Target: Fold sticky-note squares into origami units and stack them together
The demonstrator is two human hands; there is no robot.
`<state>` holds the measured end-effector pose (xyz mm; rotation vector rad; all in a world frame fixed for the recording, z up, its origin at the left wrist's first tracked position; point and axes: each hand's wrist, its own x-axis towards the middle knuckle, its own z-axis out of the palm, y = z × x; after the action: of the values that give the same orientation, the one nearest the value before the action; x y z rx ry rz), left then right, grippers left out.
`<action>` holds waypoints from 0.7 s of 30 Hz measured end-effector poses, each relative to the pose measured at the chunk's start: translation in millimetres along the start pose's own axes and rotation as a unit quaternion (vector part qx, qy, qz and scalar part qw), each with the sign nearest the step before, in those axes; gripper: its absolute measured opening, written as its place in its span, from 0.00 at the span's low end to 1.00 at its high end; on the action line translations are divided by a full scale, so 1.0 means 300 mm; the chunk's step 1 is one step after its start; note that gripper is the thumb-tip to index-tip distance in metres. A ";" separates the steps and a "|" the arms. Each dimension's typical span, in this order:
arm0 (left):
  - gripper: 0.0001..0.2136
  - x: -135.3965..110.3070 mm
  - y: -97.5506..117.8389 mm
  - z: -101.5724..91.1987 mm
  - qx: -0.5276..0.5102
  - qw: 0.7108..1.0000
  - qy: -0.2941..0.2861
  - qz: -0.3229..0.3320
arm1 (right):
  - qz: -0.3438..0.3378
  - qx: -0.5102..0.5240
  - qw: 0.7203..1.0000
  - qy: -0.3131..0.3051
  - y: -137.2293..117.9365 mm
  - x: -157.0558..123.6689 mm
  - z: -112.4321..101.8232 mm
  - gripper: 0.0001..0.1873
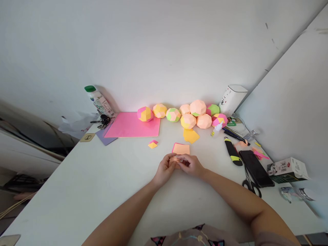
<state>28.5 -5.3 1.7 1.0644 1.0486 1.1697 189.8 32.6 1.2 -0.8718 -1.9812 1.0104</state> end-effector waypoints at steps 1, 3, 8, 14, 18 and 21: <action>0.18 0.002 -0.003 0.000 -0.010 1.000 0.000 0.002 | 0.000 0.002 1.000 -0.001 0.001 0.000 0.000 0.11; 0.19 0.006 -0.006 0.001 -0.026 1.000 0.000 0.001 | 0.000 0.004 1.000 -0.003 0.002 -0.001 0.000 0.11; 0.17 0.004 0.008 0.005 -0.033 0.999 0.018 0.008 | 0.003 0.009 1.000 -0.018 -0.004 -0.001 -0.007 0.11; 0.14 0.001 0.020 0.010 -0.016 0.999 0.034 0.018 | 0.003 -0.001 1.000 -0.013 0.005 -0.002 -0.008 0.13; 0.13 0.008 0.014 0.010 -0.034 0.998 0.047 0.021 | -0.022 -0.017 1.000 -0.009 0.005 0.000 -0.006 0.14; 0.13 0.011 0.010 0.008 -0.040 0.998 0.048 0.019 | -0.029 -0.021 0.999 -0.012 -0.005 0.001 -0.008 0.14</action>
<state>30.6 -2.1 5.0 0.9778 1.0511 1.2919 191.3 33.2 3.6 -0.8240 -2.0431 0.9538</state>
